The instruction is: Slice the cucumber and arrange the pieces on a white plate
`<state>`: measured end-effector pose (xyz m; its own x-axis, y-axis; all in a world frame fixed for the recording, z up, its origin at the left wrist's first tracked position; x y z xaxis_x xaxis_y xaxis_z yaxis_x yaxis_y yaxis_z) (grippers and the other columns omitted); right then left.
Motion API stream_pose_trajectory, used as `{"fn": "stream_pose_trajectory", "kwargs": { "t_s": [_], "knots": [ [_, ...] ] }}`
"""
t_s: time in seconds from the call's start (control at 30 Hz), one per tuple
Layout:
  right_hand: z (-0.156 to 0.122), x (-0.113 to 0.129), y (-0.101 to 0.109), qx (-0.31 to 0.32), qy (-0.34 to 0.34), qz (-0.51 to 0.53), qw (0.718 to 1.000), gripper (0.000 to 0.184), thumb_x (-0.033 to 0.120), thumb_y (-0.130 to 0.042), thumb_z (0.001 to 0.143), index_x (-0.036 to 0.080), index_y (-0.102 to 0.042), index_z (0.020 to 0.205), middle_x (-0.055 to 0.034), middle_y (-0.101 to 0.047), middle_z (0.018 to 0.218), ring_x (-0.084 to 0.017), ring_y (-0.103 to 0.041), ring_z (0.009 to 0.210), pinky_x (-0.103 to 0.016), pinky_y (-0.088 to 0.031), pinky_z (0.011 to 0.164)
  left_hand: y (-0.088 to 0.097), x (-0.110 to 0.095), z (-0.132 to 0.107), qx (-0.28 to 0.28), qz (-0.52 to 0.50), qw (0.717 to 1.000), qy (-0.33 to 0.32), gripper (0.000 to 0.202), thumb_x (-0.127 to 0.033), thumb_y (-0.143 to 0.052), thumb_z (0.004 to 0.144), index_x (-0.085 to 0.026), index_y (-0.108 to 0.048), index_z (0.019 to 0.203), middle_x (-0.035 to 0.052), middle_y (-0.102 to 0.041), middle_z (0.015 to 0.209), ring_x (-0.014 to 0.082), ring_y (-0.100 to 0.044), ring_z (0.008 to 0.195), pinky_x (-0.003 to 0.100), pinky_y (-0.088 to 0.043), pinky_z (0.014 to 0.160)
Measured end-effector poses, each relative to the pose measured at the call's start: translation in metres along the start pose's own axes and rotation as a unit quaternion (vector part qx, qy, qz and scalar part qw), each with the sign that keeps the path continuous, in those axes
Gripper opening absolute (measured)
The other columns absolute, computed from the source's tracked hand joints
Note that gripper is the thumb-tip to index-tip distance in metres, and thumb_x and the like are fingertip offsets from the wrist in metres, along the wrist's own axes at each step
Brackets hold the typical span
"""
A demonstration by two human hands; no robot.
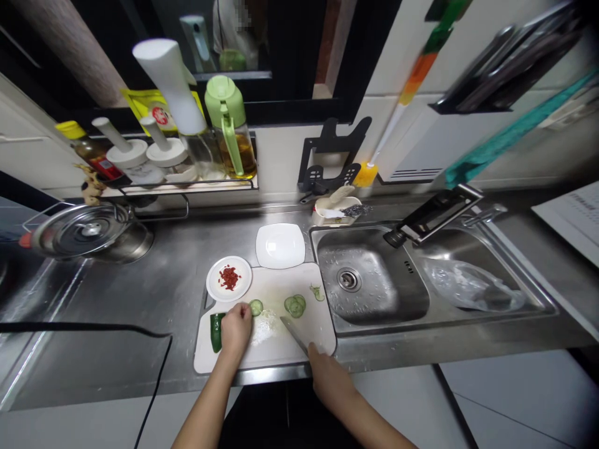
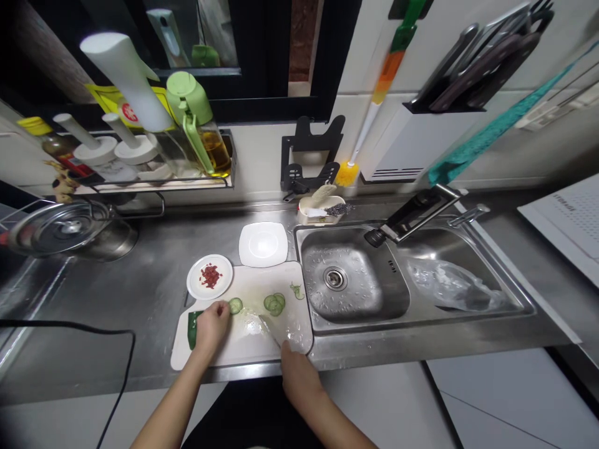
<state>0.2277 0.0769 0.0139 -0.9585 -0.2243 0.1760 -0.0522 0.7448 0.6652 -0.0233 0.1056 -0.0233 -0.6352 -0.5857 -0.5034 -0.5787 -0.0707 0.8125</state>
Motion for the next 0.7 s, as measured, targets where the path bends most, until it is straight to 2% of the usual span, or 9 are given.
{"fn": "stream_pose_trajectory", "kwargs": {
  "t_s": [0.13,0.23,0.37,0.47,0.57,0.7],
  "knots": [
    [-0.001,0.001,0.001,-0.004,0.004,0.006,1.0,0.064,-0.008,-0.032,0.075,0.007,-0.038,0.137,-0.0168,-0.067,0.1,-0.024,-0.061,0.101,-0.028,-0.044,0.08,0.001,-0.002,0.0,-0.023,-0.013,1.0,-0.014,0.019,-0.025,-0.048,0.081,-0.019,-0.065,0.086,0.0056,-0.068,0.082,0.0174,-0.061,0.076,0.025,-0.041,0.073],
    [-0.003,0.003,0.003,-0.006,0.011,0.011,1.0,0.064,-0.008,-0.032,0.075,0.006,-0.038,0.137,-0.017,-0.067,0.102,-0.024,-0.061,0.101,-0.028,-0.044,0.081,-0.004,-0.016,0.001,-0.023,-0.04,0.997,-0.054,0.019,-0.025,-0.05,0.079,-0.019,-0.066,0.089,0.0054,-0.068,0.088,0.0171,-0.06,0.08,0.026,-0.042,0.077],
    [-0.004,0.004,0.004,-0.008,0.013,0.009,1.0,0.063,-0.006,-0.034,0.075,0.007,-0.037,0.137,-0.0174,-0.066,0.104,-0.024,-0.061,0.101,-0.028,-0.045,0.08,-0.028,-0.054,0.0,0.063,-0.066,0.989,-0.12,0.018,-0.024,-0.055,0.077,-0.017,-0.066,0.091,0.0044,-0.067,0.084,0.0145,-0.058,0.076,0.024,-0.041,0.074],
    [-0.005,0.005,0.005,-0.011,0.013,0.003,1.0,0.063,-0.007,-0.035,0.075,0.006,-0.037,0.137,-0.0182,-0.066,0.104,-0.024,-0.062,0.1,-0.029,-0.046,0.081,-0.047,-0.081,-0.003,0.124,-0.026,0.983,-0.135,0.009,-0.022,-0.059,0.074,-0.017,-0.065,0.078,0.0028,-0.064,0.075,0.0135,-0.055,0.072,0.023,-0.037,0.067],
    [-0.006,0.005,0.006,-0.012,0.007,0.007,1.0,0.061,-0.007,-0.033,0.076,0.006,-0.039,0.135,-0.0188,-0.066,0.103,-0.024,-0.063,0.099,-0.03,-0.047,0.08,-0.06,-0.093,-0.005,0.154,0.005,0.982,-0.112,0.005,-0.02,-0.06,0.072,-0.017,-0.063,0.072,0.0027,-0.063,0.073,0.0134,-0.055,0.07,0.023,-0.034,0.064],
    [-0.007,0.005,0.006,-0.006,0.001,0.011,1.0,0.06,-0.006,-0.032,0.076,0.007,-0.041,0.134,-0.0185,-0.066,0.104,-0.024,-0.063,0.099,-0.031,-0.048,0.08,-0.065,-0.097,-0.007,0.16,0.01,0.983,-0.092,0.003,-0.018,-0.059,0.07,-0.017,-0.062,0.072,0.0028,-0.064,0.074,0.0133,-0.055,0.07,0.023,-0.034,0.064]
  ]
}}
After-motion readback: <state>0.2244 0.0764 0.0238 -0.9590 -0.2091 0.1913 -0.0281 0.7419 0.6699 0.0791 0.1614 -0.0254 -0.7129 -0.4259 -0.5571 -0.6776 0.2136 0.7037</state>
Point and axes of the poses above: each hand's wrist, its own z-axis towards the middle knuckle, its own y-axis out of the back of the hand, x = y × z, the point moved 6 cm from there along z, towards the middle knuckle
